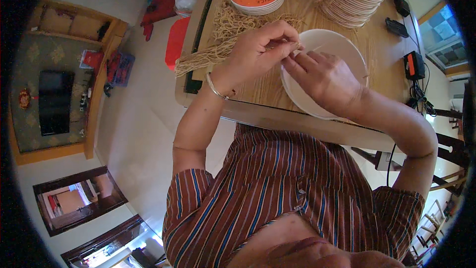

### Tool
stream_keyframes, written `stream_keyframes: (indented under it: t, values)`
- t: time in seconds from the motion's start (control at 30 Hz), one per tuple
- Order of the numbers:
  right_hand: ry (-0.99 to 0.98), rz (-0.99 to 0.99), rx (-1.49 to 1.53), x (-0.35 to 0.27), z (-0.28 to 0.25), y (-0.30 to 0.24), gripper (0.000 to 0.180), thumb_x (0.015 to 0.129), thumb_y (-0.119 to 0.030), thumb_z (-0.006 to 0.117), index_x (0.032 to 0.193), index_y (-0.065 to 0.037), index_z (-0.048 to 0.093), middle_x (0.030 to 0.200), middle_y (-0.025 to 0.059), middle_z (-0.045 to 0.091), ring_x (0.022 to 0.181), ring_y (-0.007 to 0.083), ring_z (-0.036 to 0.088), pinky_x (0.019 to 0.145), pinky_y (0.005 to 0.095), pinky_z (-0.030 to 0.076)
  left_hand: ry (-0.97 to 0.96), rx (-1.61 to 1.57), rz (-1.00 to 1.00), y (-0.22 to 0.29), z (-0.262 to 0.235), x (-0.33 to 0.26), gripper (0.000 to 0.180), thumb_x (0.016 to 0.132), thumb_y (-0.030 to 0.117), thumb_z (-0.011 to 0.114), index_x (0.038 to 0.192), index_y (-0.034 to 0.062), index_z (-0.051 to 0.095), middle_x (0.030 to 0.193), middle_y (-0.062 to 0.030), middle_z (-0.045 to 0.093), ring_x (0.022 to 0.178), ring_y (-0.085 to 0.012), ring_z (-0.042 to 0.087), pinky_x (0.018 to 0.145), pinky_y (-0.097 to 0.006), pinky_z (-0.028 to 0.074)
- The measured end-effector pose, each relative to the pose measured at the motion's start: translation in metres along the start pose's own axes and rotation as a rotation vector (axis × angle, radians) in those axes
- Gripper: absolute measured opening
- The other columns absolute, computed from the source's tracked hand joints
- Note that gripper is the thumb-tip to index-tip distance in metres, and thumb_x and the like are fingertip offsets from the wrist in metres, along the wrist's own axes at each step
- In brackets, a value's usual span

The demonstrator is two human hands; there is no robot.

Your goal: Tying raffia or fiber around the rim of paper bowls and stacking them as part of a packaging process.

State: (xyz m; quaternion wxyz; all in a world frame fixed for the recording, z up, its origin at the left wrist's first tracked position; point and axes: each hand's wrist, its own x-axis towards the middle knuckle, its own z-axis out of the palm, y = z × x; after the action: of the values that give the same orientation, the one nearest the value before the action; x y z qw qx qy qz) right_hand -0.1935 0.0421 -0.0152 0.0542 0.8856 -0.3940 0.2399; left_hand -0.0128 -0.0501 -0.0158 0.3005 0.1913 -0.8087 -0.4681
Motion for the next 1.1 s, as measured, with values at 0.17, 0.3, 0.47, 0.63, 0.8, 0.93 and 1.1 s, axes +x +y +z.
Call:
stream_keyframes:
  t: [0.17,0.3,0.47,0.63,0.8,0.93,1.1]
  values:
    - [-0.034,-0.156,-0.219,0.005,-0.004,-0.005,0.035,0.072,-0.015,0.060,0.105,-0.002,0.056,0.086,0.0075,0.056,0.076,0.0199,0.061,0.057,0.0319,0.052,-0.145,0.119,-0.060,0.000,-0.010,0.010,0.007,0.092,0.007,0.059,0.097,0.0035,0.063,0.091,-0.0005,0.063,0.085,-0.0075,0.060,0.075,-0.024,0.051]
    - [-0.078,-0.123,-0.239,0.004,-0.003,-0.006,0.033,0.071,-0.015,0.060,0.101,-0.002,0.057,0.084,0.0067,0.055,0.074,0.0182,0.060,0.055,0.0306,0.051,-0.225,0.000,-0.116,0.004,-0.008,0.016,0.007,0.092,0.006,0.059,0.097,0.0032,0.063,0.091,0.0003,0.063,0.088,-0.0068,0.059,0.077,-0.024,0.050]
    - [-0.071,-0.119,-0.349,0.004,0.000,-0.007,0.024,0.070,-0.015,0.060,0.090,-0.002,0.057,0.081,0.0063,0.054,0.072,0.0179,0.060,0.052,0.0295,0.050,-0.205,-0.029,-0.062,-0.005,-0.005,0.017,0.006,0.091,0.008,0.060,0.096,0.0043,0.062,0.084,0.0012,0.062,0.081,-0.0054,0.059,0.073,-0.023,0.050]
    - [-0.171,-0.028,-0.368,0.007,-0.002,-0.012,0.019,0.072,-0.013,0.060,0.088,-0.002,0.057,0.076,0.0070,0.056,0.065,0.0197,0.061,0.052,0.0322,0.051,-0.193,-0.062,-0.071,-0.001,-0.005,0.017,0.006,0.090,0.008,0.061,0.096,0.0052,0.061,0.082,0.0021,0.063,0.077,-0.0052,0.061,0.070,-0.023,0.051]
    - [-0.410,0.222,-0.024,0.013,-0.003,0.011,0.013,0.080,-0.011,0.060,0.084,0.000,0.062,0.071,0.0123,0.065,0.061,0.0243,0.067,0.045,0.0356,0.050,-0.066,0.133,0.072,-0.001,-0.001,0.011,0.012,0.089,0.005,0.062,0.100,0.0040,0.065,0.100,-0.0054,0.066,0.094,-0.0143,0.062,0.083,-0.029,0.050]
    - [-0.485,0.683,0.843,0.020,-0.010,0.025,0.024,0.088,-0.022,0.059,0.075,-0.002,0.060,0.061,0.0032,0.057,0.048,0.0106,0.050,0.043,0.0276,0.040,0.179,0.233,0.253,0.001,0.011,-0.004,0.016,0.083,0.006,0.066,0.098,0.0070,0.063,0.099,-0.0097,0.063,0.093,-0.0214,0.063,0.081,-0.032,0.050]
    - [-0.559,1.059,1.279,0.019,-0.015,0.025,0.026,0.090,-0.025,0.058,0.071,-0.007,0.058,0.056,-0.0032,0.046,0.047,0.0041,0.043,0.038,0.0198,0.028,0.119,0.542,0.310,0.019,0.018,-0.037,0.027,0.074,0.005,0.073,0.098,0.0119,0.063,0.095,-0.0069,0.057,0.086,-0.0266,0.058,0.075,-0.037,0.049]
